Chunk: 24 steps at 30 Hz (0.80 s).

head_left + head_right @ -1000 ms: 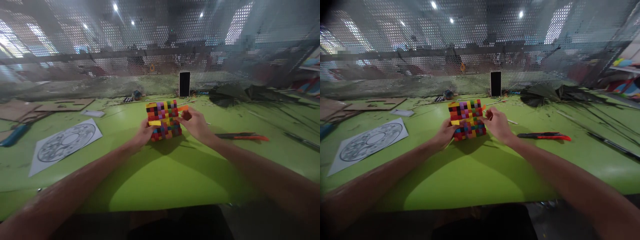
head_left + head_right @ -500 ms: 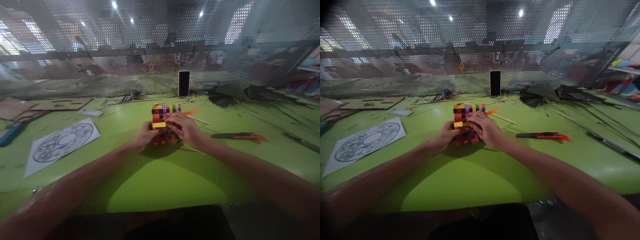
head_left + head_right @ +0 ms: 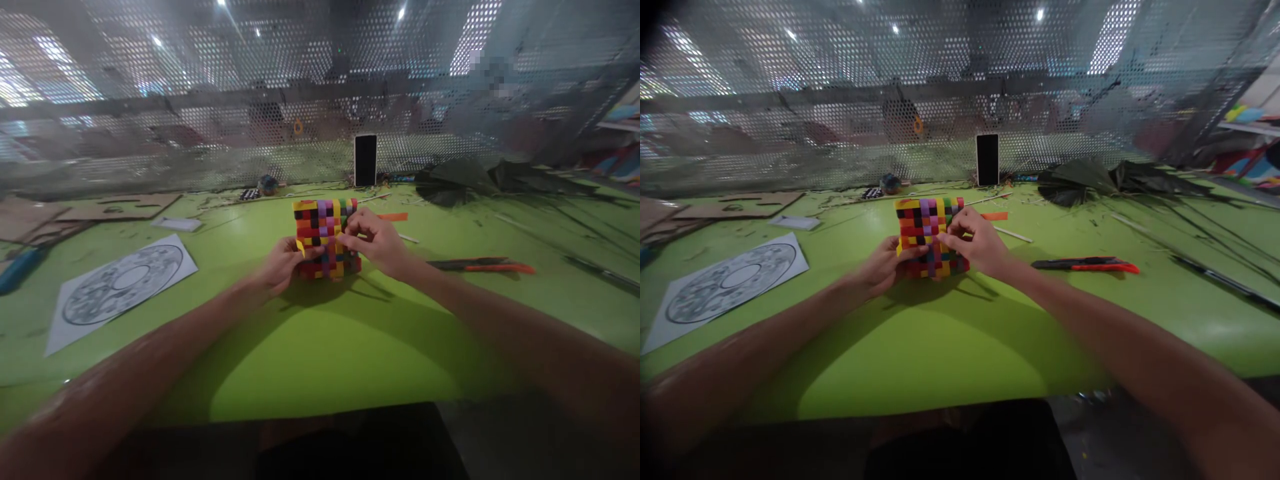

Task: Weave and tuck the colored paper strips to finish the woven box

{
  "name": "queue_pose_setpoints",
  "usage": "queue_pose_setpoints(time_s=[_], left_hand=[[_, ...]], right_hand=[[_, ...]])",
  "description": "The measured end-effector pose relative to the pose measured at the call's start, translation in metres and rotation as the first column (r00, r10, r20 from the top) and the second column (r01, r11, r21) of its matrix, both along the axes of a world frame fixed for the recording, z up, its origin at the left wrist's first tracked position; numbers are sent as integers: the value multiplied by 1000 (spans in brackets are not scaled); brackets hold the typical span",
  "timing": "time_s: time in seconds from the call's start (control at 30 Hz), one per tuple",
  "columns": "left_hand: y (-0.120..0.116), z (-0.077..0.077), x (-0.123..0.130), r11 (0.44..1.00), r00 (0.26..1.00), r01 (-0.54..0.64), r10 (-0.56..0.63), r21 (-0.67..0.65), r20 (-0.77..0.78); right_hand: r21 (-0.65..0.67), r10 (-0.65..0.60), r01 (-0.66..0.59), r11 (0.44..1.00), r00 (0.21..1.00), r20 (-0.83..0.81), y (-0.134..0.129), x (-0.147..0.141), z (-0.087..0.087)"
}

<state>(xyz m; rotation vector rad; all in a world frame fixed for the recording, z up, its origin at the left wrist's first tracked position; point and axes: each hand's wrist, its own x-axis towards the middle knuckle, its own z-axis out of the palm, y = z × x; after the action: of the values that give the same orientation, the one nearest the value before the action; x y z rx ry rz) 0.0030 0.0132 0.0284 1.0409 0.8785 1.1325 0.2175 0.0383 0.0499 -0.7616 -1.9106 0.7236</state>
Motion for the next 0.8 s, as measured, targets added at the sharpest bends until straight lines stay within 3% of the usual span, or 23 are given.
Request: queue_pose_setpoints(time_s=[0.2,0.43,0.67,0.8], left_hand=[[2,-2,2,1000,1000,19,-19,21,1],[-2,-2,3,995,998,68,-67,79,-20],[-7,3,3,985,995,98,-92,142,-48],[-8,7,3,982,992,96,-81,165,-96]], right_hand=[[-40,-96,100,994,993,73,2,1,-1],[40,-180,178,983,982,56,-3,-2,-3],[33,-186,185,982,980,63,-13,-5,5],[-59,-193,201,978,975,113,-14,-6,8]])
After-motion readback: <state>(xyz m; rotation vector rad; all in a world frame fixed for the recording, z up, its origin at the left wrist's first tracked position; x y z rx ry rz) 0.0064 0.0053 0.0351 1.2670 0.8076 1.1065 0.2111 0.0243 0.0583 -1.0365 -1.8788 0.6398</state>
